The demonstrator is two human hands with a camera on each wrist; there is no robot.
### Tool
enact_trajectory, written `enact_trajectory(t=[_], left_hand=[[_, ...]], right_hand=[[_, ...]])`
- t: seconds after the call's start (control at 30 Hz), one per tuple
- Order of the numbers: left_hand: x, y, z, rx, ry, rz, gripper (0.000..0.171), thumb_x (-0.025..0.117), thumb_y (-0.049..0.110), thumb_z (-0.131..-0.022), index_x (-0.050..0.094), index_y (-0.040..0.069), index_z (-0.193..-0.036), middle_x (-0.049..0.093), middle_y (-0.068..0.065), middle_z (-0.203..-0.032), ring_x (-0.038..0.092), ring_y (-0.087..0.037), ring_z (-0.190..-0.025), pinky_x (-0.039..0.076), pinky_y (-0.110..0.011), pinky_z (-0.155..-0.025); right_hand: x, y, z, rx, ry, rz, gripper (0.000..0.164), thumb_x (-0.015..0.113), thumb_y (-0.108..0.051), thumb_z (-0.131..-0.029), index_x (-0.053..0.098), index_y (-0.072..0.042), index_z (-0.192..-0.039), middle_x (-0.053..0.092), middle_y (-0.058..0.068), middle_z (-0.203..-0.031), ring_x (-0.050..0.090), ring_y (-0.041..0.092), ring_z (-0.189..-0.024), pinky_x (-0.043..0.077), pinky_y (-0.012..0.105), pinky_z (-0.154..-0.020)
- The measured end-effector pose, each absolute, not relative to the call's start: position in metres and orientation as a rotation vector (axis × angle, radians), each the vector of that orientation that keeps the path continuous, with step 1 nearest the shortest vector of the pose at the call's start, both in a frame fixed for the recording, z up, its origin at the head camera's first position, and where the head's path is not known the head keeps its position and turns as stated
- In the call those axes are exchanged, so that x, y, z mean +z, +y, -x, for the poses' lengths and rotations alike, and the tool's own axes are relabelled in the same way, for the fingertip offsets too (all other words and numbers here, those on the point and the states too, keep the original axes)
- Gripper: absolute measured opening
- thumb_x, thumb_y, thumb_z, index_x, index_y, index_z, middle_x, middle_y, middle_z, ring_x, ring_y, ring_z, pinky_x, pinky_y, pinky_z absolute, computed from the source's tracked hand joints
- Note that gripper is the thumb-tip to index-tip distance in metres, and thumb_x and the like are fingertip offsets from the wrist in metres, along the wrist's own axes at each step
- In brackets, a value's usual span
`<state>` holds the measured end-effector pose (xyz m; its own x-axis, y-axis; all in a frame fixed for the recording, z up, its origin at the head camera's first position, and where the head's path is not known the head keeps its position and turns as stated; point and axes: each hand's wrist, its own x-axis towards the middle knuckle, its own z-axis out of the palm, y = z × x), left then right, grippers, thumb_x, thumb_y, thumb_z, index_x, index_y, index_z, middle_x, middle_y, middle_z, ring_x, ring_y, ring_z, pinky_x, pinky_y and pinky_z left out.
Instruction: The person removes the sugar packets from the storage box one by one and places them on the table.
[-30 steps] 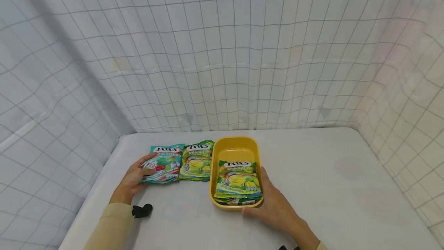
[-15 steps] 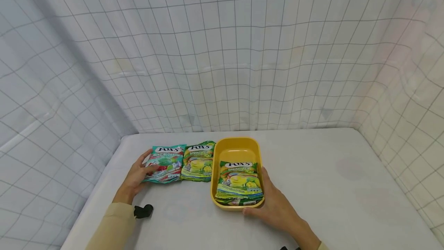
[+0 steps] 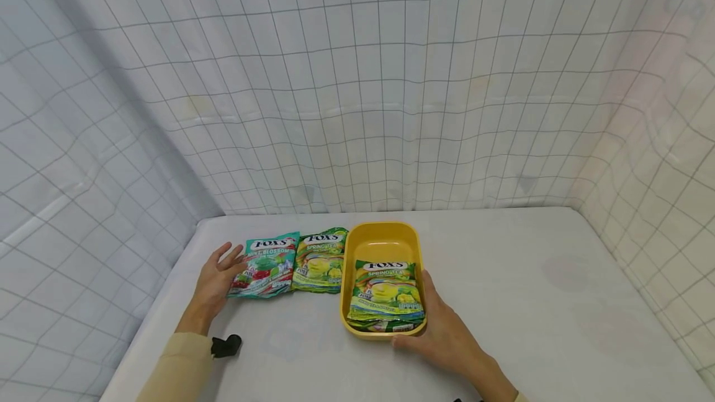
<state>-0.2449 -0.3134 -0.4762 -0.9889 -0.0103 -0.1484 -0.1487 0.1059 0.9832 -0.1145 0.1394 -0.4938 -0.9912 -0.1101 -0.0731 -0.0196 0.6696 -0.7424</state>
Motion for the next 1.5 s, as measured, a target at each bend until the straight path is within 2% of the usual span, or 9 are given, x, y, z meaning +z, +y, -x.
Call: enact_trajectory(t=[0.07, 0.13, 0.37, 0.77, 0.9, 1.0, 1.13, 1.33, 1.5], left_hand=[[-0.473, -0.313, 0.244, 2.083, 2.213, 0.144, 0.082, 0.053, 0.006, -0.105, -0.006, 0.005, -0.163, 0.016, -0.017, -0.167, 0.018, -0.032, -0.153, 0.032, -0.024, -0.115], [-0.47, -0.312, 0.243, 2.153, 2.151, 0.131, 0.082, 0.052, 0.003, -0.105, -0.007, 0.005, -0.162, 0.015, -0.019, -0.167, 0.017, -0.032, -0.153, 0.032, -0.022, -0.114], [-0.458, -0.299, 0.242, 2.346, 1.978, 0.157, 0.08, 0.047, -0.004, -0.105, -0.007, 0.005, -0.162, 0.015, -0.019, -0.167, 0.015, -0.031, -0.154, 0.027, -0.031, -0.119], [-0.448, -0.277, 0.236, 2.484, 1.805, 0.073, 0.077, 0.048, -0.005, -0.104, -0.003, 0.006, -0.161, 0.015, -0.023, -0.166, 0.019, -0.034, -0.152, 0.026, -0.034, -0.119], [-0.447, -0.271, 0.234, 2.442, 1.857, 0.029, 0.077, 0.05, -0.002, -0.104, -0.001, 0.006, -0.161, 0.018, -0.023, -0.165, 0.023, -0.032, -0.151, 0.033, -0.03, -0.115], [-0.446, -0.267, 0.232, 2.398, 1.902, -0.001, 0.076, 0.052, 0.001, -0.104, 0.002, 0.006, -0.162, 0.02, -0.023, -0.164, 0.031, -0.028, -0.148, 0.041, -0.024, -0.108], [-0.446, -0.261, 0.231, 2.355, 1.932, -0.061, 0.076, 0.053, 0.002, -0.104, 0.004, 0.005, -0.162, 0.02, -0.024, -0.164, 0.037, -0.027, -0.145, 0.044, -0.02, -0.103], [-0.443, -0.251, 0.229, 2.287, 1.975, -0.173, 0.074, 0.051, 0.001, -0.105, 0.004, 0.004, -0.162, 0.021, -0.025, -0.163, 0.034, -0.029, -0.146, 0.043, -0.021, -0.104], [-0.44, -0.242, 0.229, 2.237, 2.018, -0.219, 0.073, 0.051, 0.0, -0.105, 0.007, 0.004, -0.162, 0.024, -0.024, -0.163, 0.025, -0.038, -0.149, 0.043, -0.027, -0.108]], right_hand=[[-0.493, 0.139, 0.115, -1.226, 2.765, 0.103, 0.143, 0.083, -0.074, -0.063, 0.0, -0.019, -0.165, 0.024, 0.01, -0.166, 0.038, 0.032, -0.144, 0.037, 0.056, -0.112], [-0.493, 0.14, 0.115, -1.225, 2.763, 0.098, 0.143, 0.083, -0.074, -0.063, 0.001, -0.019, -0.165, 0.024, 0.01, -0.166, 0.039, 0.032, -0.144, 0.037, 0.057, -0.112], [-0.494, 0.14, 0.114, -1.248, 2.757, 0.113, 0.142, 0.083, -0.074, -0.063, 0.001, -0.019, -0.165, 0.023, 0.009, -0.167, 0.037, 0.031, -0.145, 0.036, 0.056, -0.112], [-0.495, 0.14, 0.115, -1.254, 2.758, 0.116, 0.142, 0.083, -0.074, -0.064, 0.0, -0.019, -0.165, 0.022, 0.008, -0.167, 0.035, 0.031, -0.146, 0.035, 0.057, -0.113], [-0.495, 0.14, 0.115, -1.258, 2.757, 0.116, 0.143, 0.083, -0.075, -0.064, 0.0, -0.018, -0.165, 0.022, 0.009, -0.167, 0.035, 0.031, -0.146, 0.035, 0.057, -0.113], [-0.495, 0.14, 0.115, -1.258, 2.76, 0.122, 0.143, 0.083, -0.074, -0.064, 0.0, -0.017, -0.165, 0.021, 0.009, -0.167, 0.034, 0.031, -0.146, 0.034, 0.056, -0.113], [-0.495, 0.14, 0.114, -1.257, 2.764, 0.131, 0.143, 0.083, -0.074, -0.064, 0.001, -0.016, -0.165, 0.021, 0.009, -0.167, 0.033, 0.031, -0.147, 0.034, 0.056, -0.114], [-0.495, 0.14, 0.114, -1.256, 2.757, 0.126, 0.142, 0.082, -0.075, -0.064, 0.0, -0.016, -0.165, 0.02, 0.009, -0.167, 0.033, 0.031, -0.147, 0.034, 0.056, -0.114], [-0.495, 0.139, 0.115, -1.252, 2.76, 0.123, 0.142, 0.083, -0.074, -0.064, 0.001, -0.016, -0.165, 0.02, 0.009, -0.168, 0.033, 0.031, -0.147, 0.034, 0.056, -0.113]])
